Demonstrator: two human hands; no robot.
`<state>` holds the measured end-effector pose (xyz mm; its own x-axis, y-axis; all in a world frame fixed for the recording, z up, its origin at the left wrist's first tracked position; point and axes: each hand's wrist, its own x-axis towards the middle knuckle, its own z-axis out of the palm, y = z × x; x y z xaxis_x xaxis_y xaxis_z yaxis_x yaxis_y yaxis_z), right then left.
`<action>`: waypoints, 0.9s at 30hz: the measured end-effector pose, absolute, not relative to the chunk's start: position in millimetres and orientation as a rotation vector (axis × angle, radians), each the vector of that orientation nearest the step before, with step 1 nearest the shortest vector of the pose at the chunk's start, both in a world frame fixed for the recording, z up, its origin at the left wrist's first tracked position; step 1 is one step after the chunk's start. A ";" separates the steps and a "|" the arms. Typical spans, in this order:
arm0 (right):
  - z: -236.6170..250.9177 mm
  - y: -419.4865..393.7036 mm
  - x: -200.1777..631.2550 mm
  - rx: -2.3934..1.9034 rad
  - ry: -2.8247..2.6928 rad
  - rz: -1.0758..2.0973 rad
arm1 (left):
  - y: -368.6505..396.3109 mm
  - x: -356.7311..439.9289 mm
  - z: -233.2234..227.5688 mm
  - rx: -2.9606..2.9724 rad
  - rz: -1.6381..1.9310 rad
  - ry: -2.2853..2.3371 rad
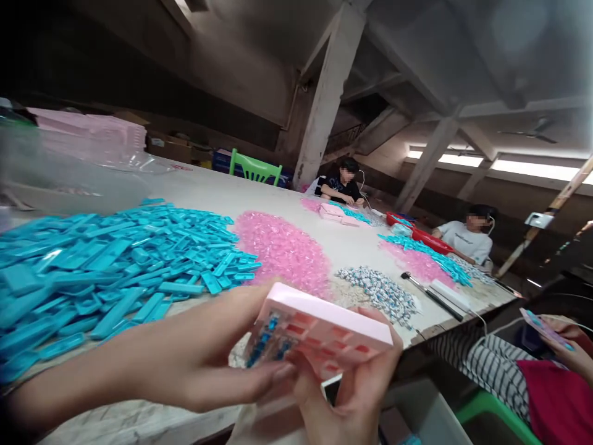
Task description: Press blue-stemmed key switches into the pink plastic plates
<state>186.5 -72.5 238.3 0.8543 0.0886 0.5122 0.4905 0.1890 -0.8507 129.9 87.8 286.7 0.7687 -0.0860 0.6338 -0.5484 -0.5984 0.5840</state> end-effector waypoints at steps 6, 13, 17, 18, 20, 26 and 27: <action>249.6 -63.1 179.3 -1.294 -0.556 -0.131 | 100.8 132.1 287.4 2.210 0.758 -0.710; 239.9 -67.3 184.8 -1.329 -0.681 -0.386 | 103.5 133.6 279.0 2.238 0.880 -0.836; 235.0 -69.0 188.7 -1.310 -0.713 -0.351 | 100.2 132.9 284.0 2.221 0.849 -0.907; 234.7 -68.8 189.5 -1.289 -0.700 -0.333 | 99.9 133.5 283.4 2.219 0.843 -0.900; 234.8 -68.1 190.2 -1.263 -0.663 -0.338 | 99.8 135.5 278.3 2.208 0.842 -0.843; 232.3 -65.7 185.8 -1.308 -0.591 -0.398 | 95.1 141.9 252.1 2.008 0.884 -0.824; 231.3 -65.4 185.1 -1.325 -0.576 -0.411 | 94.0 142.1 250.5 1.999 0.899 -0.820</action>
